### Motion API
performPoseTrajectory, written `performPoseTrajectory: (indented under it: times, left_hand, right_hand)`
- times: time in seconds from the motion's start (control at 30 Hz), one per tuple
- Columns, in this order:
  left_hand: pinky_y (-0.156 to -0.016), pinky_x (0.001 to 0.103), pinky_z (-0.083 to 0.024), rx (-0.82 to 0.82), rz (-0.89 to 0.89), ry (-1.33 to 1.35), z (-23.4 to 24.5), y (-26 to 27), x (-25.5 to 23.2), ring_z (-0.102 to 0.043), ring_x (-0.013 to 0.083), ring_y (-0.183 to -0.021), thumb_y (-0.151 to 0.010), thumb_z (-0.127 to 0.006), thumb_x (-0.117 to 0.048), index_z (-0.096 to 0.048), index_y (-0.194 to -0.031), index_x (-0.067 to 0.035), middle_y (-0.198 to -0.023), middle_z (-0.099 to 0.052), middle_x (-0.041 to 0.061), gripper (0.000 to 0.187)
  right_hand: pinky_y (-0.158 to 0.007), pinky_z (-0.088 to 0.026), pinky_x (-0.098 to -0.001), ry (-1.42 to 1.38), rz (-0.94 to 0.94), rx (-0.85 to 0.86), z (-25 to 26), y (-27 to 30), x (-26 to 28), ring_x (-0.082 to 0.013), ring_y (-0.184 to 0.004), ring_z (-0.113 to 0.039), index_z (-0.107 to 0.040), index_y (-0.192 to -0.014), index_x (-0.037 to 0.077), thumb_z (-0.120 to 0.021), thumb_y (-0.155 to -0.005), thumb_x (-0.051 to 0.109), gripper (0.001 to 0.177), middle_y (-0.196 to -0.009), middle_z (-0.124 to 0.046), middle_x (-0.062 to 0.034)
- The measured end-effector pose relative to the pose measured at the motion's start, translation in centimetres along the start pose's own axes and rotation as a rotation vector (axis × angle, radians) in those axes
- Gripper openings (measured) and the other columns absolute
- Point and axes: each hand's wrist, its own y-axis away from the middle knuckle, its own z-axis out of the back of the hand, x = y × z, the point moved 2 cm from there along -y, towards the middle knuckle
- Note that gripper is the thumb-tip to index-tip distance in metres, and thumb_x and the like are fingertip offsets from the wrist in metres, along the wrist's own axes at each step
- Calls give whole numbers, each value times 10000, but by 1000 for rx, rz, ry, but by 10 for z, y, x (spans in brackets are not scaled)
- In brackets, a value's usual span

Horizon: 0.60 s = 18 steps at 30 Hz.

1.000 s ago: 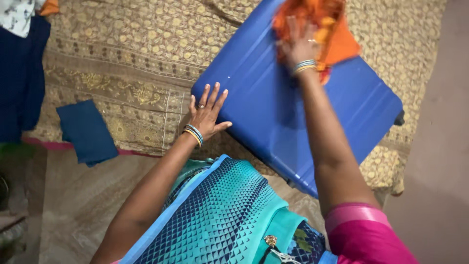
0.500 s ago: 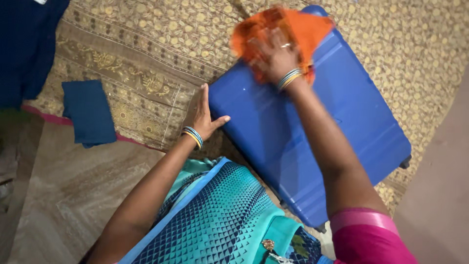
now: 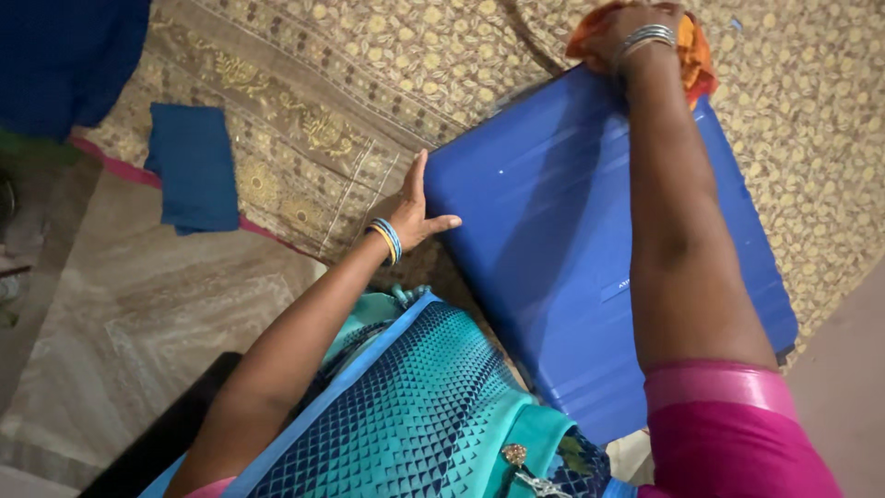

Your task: The person wipes a blue suitcase with a cloth, cleaning the exterior surfaces and wheels.

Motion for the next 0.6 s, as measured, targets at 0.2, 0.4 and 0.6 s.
performPoseTrajectory:
  times: [0.2,0.4,0.6]
  left_hand:
    - [-1262,439,-199,78,57,3,5,7,33,-145,397,-1577,-809,-748,-661,35,-1622,-25,-1696,-103,276,1295]
    - [-1269,439,-181,57,120,-10,-12,26,90,-142,414,-1577,-837,-773,-613,-22,-1612,17,-1683,-119,303,1249]
    - [-1219,417,-268,55,165,81,3,40,103,-281,401,-1522,-817,-759,-580,-13,-1605,30,-1637,-219,317,1245]
  right_hand:
    - [-973,-536,-565,275,474,353,-43,-19,92,-328,-1196,-684,-703,-1313,453,-603,-901,501,427,-1348,-707,33]
    - [-941,-544,-498,216,507,296,-53,23,204,-377,-1130,-693,-771,-1208,248,-644,-860,608,516,-1245,-728,-133]
    - [-920,-555,-501,-64,214,211,-33,102,279,-327,-1127,-697,-778,-1144,139,-716,-793,674,643,-1201,-734,-159]
